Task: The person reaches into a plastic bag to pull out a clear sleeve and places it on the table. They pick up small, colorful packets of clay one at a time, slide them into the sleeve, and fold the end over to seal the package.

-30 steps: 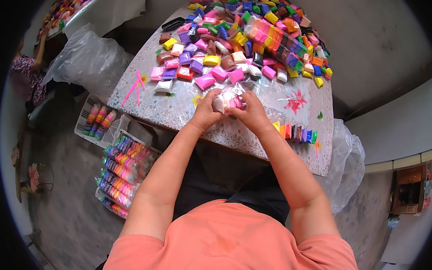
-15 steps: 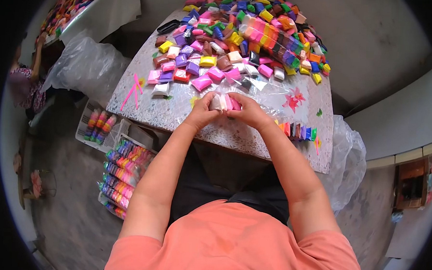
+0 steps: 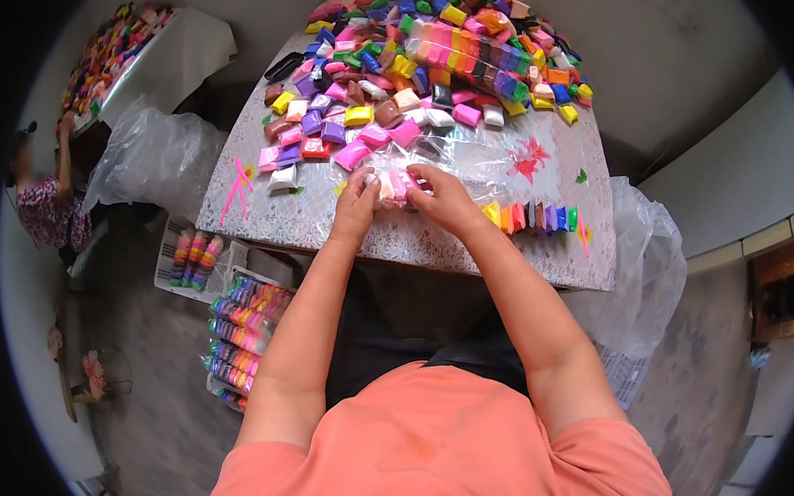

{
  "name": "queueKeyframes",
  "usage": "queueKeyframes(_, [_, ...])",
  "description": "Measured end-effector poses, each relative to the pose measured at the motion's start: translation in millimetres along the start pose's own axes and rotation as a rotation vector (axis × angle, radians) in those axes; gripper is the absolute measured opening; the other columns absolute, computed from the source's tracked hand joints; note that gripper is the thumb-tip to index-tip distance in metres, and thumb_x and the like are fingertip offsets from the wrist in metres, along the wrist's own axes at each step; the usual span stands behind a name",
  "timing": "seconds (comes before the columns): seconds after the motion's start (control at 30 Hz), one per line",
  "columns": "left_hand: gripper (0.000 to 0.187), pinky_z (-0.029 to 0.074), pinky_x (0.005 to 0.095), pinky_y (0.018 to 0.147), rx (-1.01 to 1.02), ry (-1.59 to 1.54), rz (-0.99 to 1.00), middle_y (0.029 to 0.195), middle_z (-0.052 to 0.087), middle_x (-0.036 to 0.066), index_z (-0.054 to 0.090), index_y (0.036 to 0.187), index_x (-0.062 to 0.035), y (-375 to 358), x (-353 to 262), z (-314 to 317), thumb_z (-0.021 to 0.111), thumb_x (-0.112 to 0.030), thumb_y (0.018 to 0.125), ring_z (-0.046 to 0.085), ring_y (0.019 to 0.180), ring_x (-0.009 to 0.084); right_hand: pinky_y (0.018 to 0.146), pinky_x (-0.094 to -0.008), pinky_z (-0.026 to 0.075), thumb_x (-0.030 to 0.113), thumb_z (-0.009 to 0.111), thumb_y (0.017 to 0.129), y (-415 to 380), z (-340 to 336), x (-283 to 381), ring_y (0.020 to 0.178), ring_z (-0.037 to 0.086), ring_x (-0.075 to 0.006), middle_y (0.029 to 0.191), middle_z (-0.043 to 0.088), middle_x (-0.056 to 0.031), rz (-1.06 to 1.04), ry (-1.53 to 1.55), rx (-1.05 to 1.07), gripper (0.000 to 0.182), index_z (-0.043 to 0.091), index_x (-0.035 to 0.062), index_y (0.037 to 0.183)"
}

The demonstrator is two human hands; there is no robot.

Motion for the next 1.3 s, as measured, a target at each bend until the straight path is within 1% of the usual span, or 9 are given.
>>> queueKeyframes(0.13, [0.037, 0.048, 0.0262, 0.082, -0.006, -0.139, -0.006, 0.113, 0.061, 0.009, 0.049, 0.128, 0.0010, -7.0, -20.5, 9.5, 0.054, -0.011, 0.093, 0.059, 0.097, 0.0133, 0.086, -0.0368, 0.051, 0.017, 0.068, 0.082, -1.7, -3.5, -4.5, 0.094, 0.065, -0.0306, 0.106, 0.065, -0.0186, -0.009, -0.071, -0.078, 0.038, 0.063, 0.0031, 0.116])
queueKeyframes(0.23, [0.033, 0.048, 0.0248, 0.080, 0.023, -0.166, 0.024, 0.109, 0.063, 0.008, 0.053, 0.123, 0.0012, -0.1, -13.1, 4.4, 0.055, -0.008, 0.091, 0.060, 0.094, 0.0127, 0.082, -0.0327, 0.053, 0.013, 0.070, 0.083, -3.0, -5.6, -8.1, 0.092, 0.065, -0.0220, 0.104, 0.066, -0.0138, -0.037, -0.122, -0.123, 0.037, 0.062, 0.0025, 0.118])
queueKeyframes(0.47, [0.024, 0.048, 0.0254, 0.068, -0.059, 0.374, 0.095, 0.090, 0.066, 0.004, 0.064, 0.104, -0.0005, 18.2, -29.9, -24.1, 0.068, -0.012, 0.083, 0.058, 0.077, 0.0100, 0.084, -0.0350, 0.051, 0.017, 0.070, 0.081, -3.4, -10.2, -0.3, 0.092, 0.065, -0.0262, 0.102, 0.065, -0.0159, -0.049, -0.238, -0.110, 0.039, 0.063, 0.0023, 0.117])
queueKeyframes(0.67, [0.015, 0.047, 0.0288, 0.060, -0.124, 0.550, 0.033, 0.071, 0.065, 0.006, 0.068, 0.090, -0.0013, 18.9, -43.2, -17.9, 0.070, -0.012, 0.081, 0.057, 0.063, 0.0113, 0.086, -0.0366, 0.050, 0.024, 0.069, 0.083, -0.9, -5.3, 4.5, 0.094, 0.064, -0.0290, 0.104, 0.065, -0.0180, -0.061, -0.265, -0.096, 0.039, 0.064, 0.0013, 0.115])
queueKeyframes(0.77, [0.011, 0.048, 0.0314, 0.061, -0.182, 0.701, 0.198, 0.068, 0.065, 0.010, 0.069, 0.084, -0.0011, 20.5, -58.6, -16.9, 0.070, -0.011, 0.080, 0.059, 0.060, 0.0154, 0.089, -0.0391, 0.049, 0.032, 0.067, 0.083, 0.3, -5.2, 8.2, 0.099, 0.062, -0.0326, 0.107, 0.064, -0.0200, -0.032, -0.310, -0.086, 0.044, 0.065, 0.0012, 0.114])
queueKeyframes(0.87, [0.009, 0.041, 0.0244, 0.046, -0.110, 0.648, 0.349, 0.061, 0.057, 0.000, 0.067, 0.082, -0.0019, 15.0, -64.0, -2.1, 0.069, -0.010, 0.084, 0.050, 0.050, 0.0065, 0.091, -0.0427, 0.047, 0.045, 0.066, 0.082, 6.5, -0.2, 6.3, 0.105, 0.059, -0.0364, 0.111, 0.063, -0.0212, 0.057, -0.333, -0.066, 0.053, 0.065, 0.0035, 0.114])
queueKeyframes(0.97, [0.008, 0.041, 0.0250, 0.048, -0.088, 0.683, 0.308, 0.062, 0.058, 0.000, 0.067, 0.081, -0.0011, 16.3, -60.7, -1.2, 0.068, -0.008, 0.084, 0.051, 0.052, 0.0069, 0.091, -0.0431, 0.048, 0.053, 0.067, 0.079, 11.5, 7.3, 6.3, 0.107, 0.059, -0.0354, 0.112, 0.063, -0.0196, 0.116, -0.460, -0.040, 0.061, 0.064, 0.0054, 0.117])
queueKeyframes(1.07, [0.010, 0.049, 0.0320, 0.062, -0.069, 0.764, 0.219, 0.071, 0.067, 0.012, 0.068, 0.082, 0.0005, 17.7, -67.6, -1.1, 0.069, -0.009, 0.080, 0.062, 0.063, 0.0173, 0.091, -0.0444, 0.049, 0.056, 0.067, 0.077, 10.8, 12.0, 14.4, 0.109, 0.059, -0.0338, 0.113, 0.063, -0.0172, 0.171, -0.541, -0.032, 0.064, 0.062, 0.0081, 0.119])
queueKeyframes(1.3, [0.010, 0.048, 0.0323, 0.062, -0.076, 0.802, 0.200, 0.069, 0.066, 0.012, 0.068, 0.080, -0.0012, 24.0, -55.3, -19.3, 0.071, -0.011, 0.078, 0.061, 0.062, 0.0182, 0.089, -0.0446, 0.050, 0.055, 0.067, 0.078, 14.2, 18.8, 14.2, 0.106, 0.061, -0.0335, 0.110, 0.065, -0.0161, 0.209, -0.549, 0.001, 0.060, 0.063, 0.0083, 0.116])
Point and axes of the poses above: each hand's wrist, its own y-axis towards the middle knuckle, its own z-axis out of the palm, x = y × z, the point moved 10 cm from there along y, towards the middle knuckle
